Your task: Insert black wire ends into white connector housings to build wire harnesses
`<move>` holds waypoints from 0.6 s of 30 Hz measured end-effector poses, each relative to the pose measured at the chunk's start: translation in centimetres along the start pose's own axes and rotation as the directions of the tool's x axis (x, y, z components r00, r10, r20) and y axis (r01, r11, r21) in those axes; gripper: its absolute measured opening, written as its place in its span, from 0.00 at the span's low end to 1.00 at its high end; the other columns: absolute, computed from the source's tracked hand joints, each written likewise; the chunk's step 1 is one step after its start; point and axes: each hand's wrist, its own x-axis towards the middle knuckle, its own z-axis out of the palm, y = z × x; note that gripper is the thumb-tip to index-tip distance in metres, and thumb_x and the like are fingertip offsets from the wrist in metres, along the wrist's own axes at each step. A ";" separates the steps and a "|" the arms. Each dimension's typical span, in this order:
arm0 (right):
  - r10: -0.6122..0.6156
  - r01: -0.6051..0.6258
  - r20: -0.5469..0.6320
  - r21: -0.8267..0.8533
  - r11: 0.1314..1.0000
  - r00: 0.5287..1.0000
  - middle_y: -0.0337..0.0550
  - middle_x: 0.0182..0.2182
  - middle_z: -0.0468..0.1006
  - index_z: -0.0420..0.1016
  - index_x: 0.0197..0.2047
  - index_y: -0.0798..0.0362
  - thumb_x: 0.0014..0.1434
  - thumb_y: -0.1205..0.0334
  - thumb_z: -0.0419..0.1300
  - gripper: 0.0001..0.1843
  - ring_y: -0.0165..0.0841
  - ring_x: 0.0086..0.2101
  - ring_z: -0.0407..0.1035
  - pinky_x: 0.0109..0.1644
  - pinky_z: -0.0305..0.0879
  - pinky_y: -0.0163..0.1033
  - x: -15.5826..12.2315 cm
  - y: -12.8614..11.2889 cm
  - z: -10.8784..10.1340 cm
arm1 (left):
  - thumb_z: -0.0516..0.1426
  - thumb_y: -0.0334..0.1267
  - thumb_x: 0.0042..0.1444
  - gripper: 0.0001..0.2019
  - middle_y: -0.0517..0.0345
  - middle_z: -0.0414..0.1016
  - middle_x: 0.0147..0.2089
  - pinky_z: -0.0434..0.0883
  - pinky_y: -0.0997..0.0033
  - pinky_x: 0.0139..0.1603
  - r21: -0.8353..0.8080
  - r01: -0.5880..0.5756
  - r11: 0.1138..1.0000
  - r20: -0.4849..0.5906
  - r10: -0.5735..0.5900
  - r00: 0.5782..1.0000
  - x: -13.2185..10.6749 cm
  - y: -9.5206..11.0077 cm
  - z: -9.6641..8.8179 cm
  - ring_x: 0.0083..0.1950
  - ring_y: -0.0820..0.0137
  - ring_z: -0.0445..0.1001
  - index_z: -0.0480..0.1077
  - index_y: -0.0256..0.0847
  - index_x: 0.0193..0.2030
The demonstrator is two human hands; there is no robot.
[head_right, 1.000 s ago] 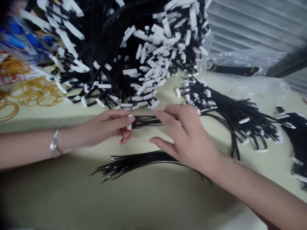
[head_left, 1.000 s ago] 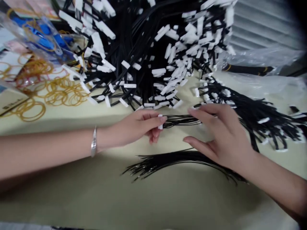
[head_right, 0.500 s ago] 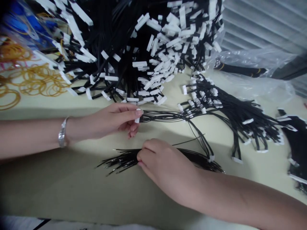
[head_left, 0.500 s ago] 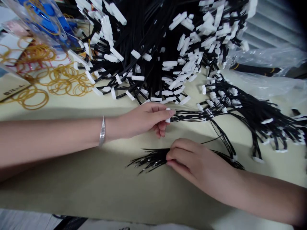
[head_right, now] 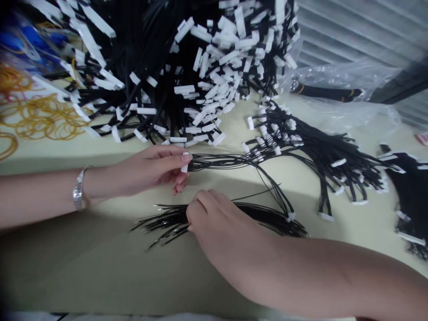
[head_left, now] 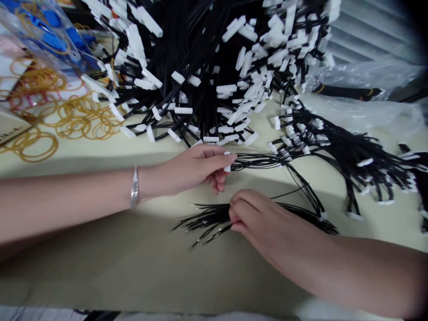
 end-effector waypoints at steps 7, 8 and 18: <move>0.177 -0.216 0.134 0.389 0.896 0.975 0.36 0.30 0.74 0.71 0.36 0.52 0.62 0.62 0.51 0.08 0.25 0.28 0.64 0.29 0.56 0.31 0.7 1.0 -3.6 | 0.55 0.43 0.59 0.14 0.61 0.68 0.22 0.69 0.75 0.29 -0.008 0.004 1.000 0.001 -0.004 1.000 0.0 -0.3 -0.2 0.25 0.75 0.70 0.63 0.36 0.27; 0.170 -0.207 0.125 0.411 0.888 0.977 0.36 0.30 0.73 0.71 0.36 0.52 0.62 0.62 0.51 0.08 0.25 0.29 0.64 0.29 0.56 0.31 0.7 1.2 -3.8 | 0.55 0.43 0.58 0.14 0.61 0.68 0.21 0.69 0.74 0.28 -0.008 0.003 1.000 -0.004 -0.003 1.000 0.0 -0.3 -0.2 0.24 0.75 0.70 0.63 0.36 0.27; 0.225 -0.127 -0.156 0.473 0.872 0.962 0.32 0.19 0.66 0.72 0.27 0.54 0.55 0.66 0.55 0.07 0.21 0.20 0.55 0.21 0.49 0.28 1.0 2.6 -7.3 | 0.59 0.43 0.55 0.13 0.61 0.67 0.24 0.69 0.75 0.27 -0.107 -0.010 0.994 0.037 0.014 0.999 0.1 -0.7 -0.1 0.27 0.74 0.70 0.63 0.36 0.28</move>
